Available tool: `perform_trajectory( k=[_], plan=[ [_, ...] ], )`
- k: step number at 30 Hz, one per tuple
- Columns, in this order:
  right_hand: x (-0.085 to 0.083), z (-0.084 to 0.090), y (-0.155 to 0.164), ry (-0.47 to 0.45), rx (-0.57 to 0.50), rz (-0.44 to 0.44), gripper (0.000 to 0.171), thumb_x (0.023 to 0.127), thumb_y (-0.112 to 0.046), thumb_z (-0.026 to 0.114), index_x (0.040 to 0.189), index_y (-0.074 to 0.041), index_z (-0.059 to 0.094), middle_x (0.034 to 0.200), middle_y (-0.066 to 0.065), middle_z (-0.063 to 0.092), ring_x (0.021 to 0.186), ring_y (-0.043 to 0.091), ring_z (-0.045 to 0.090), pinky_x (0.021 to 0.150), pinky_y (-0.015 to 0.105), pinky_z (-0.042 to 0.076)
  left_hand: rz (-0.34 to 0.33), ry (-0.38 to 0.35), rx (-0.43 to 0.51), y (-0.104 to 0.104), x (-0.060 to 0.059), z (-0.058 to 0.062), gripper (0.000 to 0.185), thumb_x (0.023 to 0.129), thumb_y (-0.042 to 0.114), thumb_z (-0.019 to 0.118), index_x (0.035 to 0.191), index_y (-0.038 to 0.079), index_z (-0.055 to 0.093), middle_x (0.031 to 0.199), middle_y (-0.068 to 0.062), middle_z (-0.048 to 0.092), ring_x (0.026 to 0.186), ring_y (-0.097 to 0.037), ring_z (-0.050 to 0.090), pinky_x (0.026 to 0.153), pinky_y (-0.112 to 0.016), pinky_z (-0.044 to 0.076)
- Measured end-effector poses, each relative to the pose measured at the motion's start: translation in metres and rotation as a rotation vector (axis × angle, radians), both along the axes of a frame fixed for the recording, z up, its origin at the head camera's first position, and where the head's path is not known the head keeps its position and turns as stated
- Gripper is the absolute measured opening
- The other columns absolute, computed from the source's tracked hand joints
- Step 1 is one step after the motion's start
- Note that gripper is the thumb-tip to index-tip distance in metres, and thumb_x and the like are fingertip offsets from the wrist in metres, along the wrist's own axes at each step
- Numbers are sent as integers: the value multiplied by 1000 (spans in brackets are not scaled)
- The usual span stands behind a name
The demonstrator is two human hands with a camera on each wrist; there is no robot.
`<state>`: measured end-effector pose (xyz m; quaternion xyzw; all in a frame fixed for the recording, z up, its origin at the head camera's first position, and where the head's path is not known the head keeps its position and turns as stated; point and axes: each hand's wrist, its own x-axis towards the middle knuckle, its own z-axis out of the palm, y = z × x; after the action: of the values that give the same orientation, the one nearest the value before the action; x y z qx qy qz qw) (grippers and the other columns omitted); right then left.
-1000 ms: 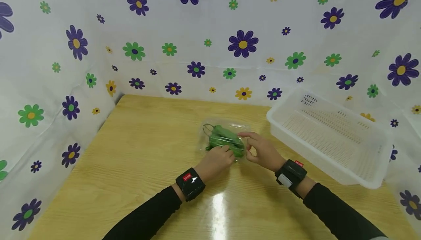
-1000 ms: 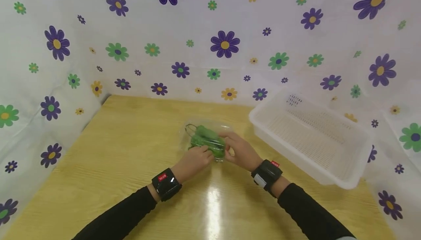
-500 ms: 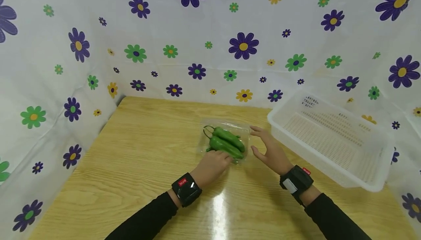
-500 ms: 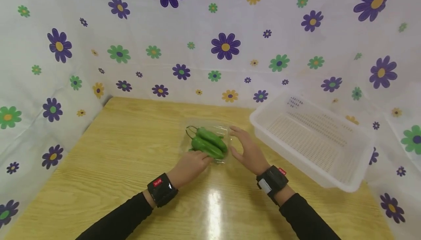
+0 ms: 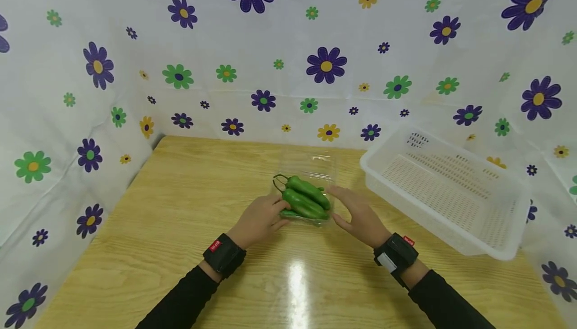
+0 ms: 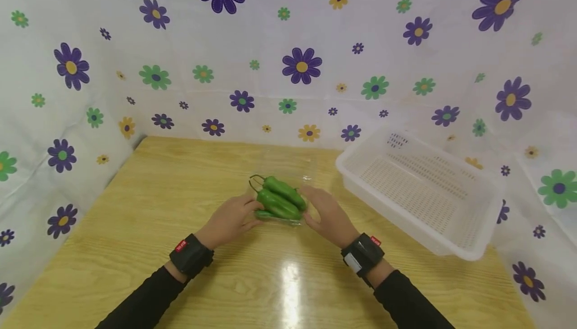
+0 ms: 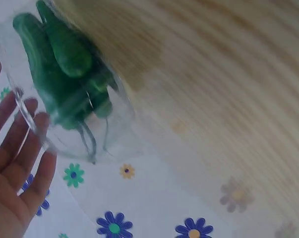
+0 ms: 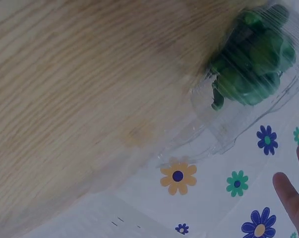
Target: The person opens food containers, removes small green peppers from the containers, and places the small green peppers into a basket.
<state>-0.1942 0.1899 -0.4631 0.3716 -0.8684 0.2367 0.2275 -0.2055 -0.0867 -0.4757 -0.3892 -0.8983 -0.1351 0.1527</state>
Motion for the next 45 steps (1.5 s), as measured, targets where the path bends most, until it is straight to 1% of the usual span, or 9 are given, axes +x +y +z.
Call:
perform_trajectory(
  k=[4,9,15,23,31,34,38,41,45],
  plan=[
    [5,-7,-7,-73,93,48,41,76,-10,77,115,-6,64,112,11,65,107,25,61,91,39,51,-7,-90,6,-10,0,1,17,83,18,72,98,13,68,94,-1,67,86,-16,64,85,-37,52],
    [10,-8,-7,-138,168,72,28,76,-11,77,102,-11,69,97,2,69,92,17,64,82,34,53,-63,-104,-10,-9,5,4,16,82,13,71,98,13,71,94,1,70,87,-14,66,84,-36,52],
    [16,-3,2,-137,173,114,24,73,-8,79,95,-11,71,94,0,69,89,16,65,80,34,53,-135,-136,-13,-3,13,7,17,80,15,73,97,15,72,92,3,70,82,-10,65,80,-31,53],
    [21,1,9,-153,185,146,23,73,-6,78,94,-11,71,94,0,69,87,15,66,75,30,54,-199,-166,0,0,19,11,15,81,15,72,97,14,72,92,3,70,80,-9,65,74,-25,52],
    [24,3,9,-196,222,140,22,75,-8,77,96,-11,70,93,0,68,86,15,65,74,27,55,-211,-193,28,-5,20,8,17,83,16,70,100,14,72,95,2,70,85,-9,65,75,-22,53],
    [21,8,8,-169,217,129,19,77,-11,76,95,-10,71,91,1,68,84,14,65,73,28,54,-156,-180,63,-9,15,7,20,85,20,69,104,14,71,100,1,68,92,-13,65,80,-26,53],
    [8,18,2,-173,180,69,18,81,-14,72,98,-8,70,95,4,68,88,17,65,75,31,55,25,-153,139,-16,4,7,22,86,22,68,107,15,69,104,-2,66,99,-18,63,86,-33,53],
    [-6,24,-7,-225,169,23,22,85,-15,69,106,-7,68,103,6,68,95,20,65,78,34,55,131,-171,192,-19,-4,6,21,85,18,69,105,14,69,102,-2,65,96,-20,63,82,-35,53],
    [-25,23,-21,-276,226,-16,30,88,-21,66,116,-7,64,113,8,65,101,22,64,81,35,55,224,-186,225,-17,-7,5,17,84,17,70,100,13,69,99,-4,64,88,-21,63,73,-34,53]
  ],
)
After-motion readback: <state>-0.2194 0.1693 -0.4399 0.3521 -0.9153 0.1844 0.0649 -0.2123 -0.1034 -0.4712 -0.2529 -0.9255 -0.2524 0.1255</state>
